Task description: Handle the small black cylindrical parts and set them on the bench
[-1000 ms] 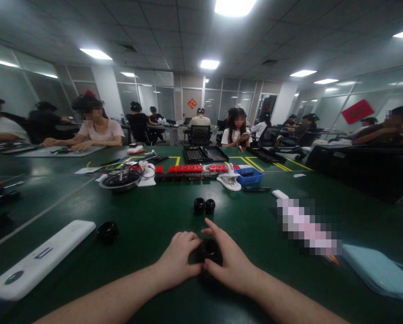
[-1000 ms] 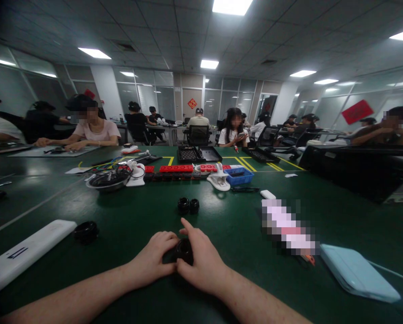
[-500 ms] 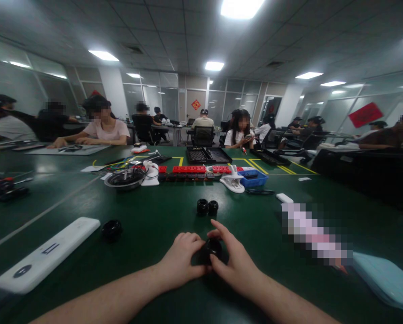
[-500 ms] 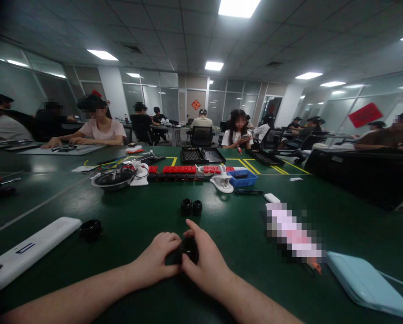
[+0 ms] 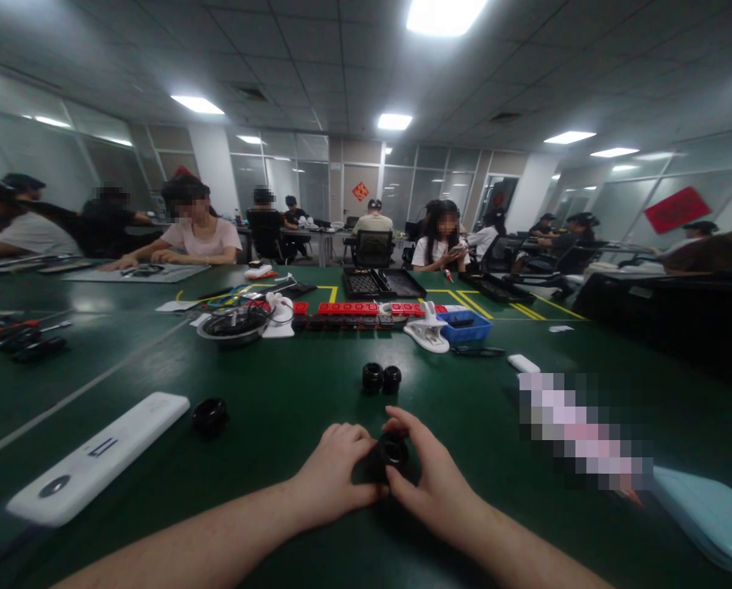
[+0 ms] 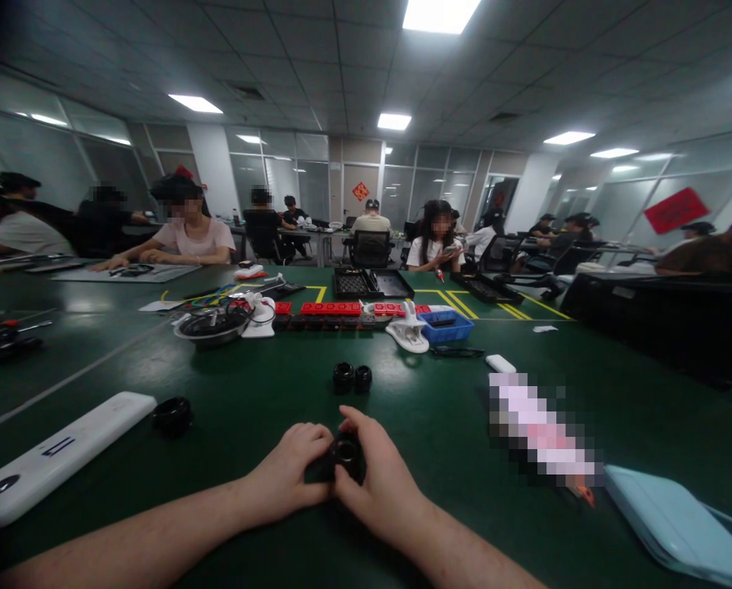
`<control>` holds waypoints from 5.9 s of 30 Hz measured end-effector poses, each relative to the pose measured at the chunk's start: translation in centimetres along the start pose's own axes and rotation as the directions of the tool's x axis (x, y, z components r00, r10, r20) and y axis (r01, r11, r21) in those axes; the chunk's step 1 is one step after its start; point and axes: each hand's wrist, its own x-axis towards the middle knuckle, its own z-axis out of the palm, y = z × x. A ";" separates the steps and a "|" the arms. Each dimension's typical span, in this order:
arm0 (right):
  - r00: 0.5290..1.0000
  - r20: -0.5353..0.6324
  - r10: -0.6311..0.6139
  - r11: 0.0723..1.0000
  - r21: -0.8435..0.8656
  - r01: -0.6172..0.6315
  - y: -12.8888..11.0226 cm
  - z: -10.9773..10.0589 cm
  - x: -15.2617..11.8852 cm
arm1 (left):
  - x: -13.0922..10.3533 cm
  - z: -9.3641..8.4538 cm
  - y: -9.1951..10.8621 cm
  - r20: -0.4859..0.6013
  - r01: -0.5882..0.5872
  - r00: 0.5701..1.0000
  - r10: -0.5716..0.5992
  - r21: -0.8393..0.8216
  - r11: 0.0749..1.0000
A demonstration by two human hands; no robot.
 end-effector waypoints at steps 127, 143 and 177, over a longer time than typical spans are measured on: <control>0.999 0.029 -0.014 0.999 -0.050 0.016 -0.7 -0.2 0.0 | 0.0 -0.3 0.3 0.020 0.018 1.000 -0.017 -0.029 0.999; 0.996 0.036 0.081 0.996 -0.049 -0.079 -0.7 -0.1 0.2 | 0.1 -0.5 0.5 0.053 0.036 0.998 -0.035 -0.012 0.999; 0.996 0.023 0.082 0.995 -0.059 -0.081 -0.6 0.0 0.2 | 0.0 -0.6 0.6 0.021 0.027 0.999 -0.026 -0.025 0.999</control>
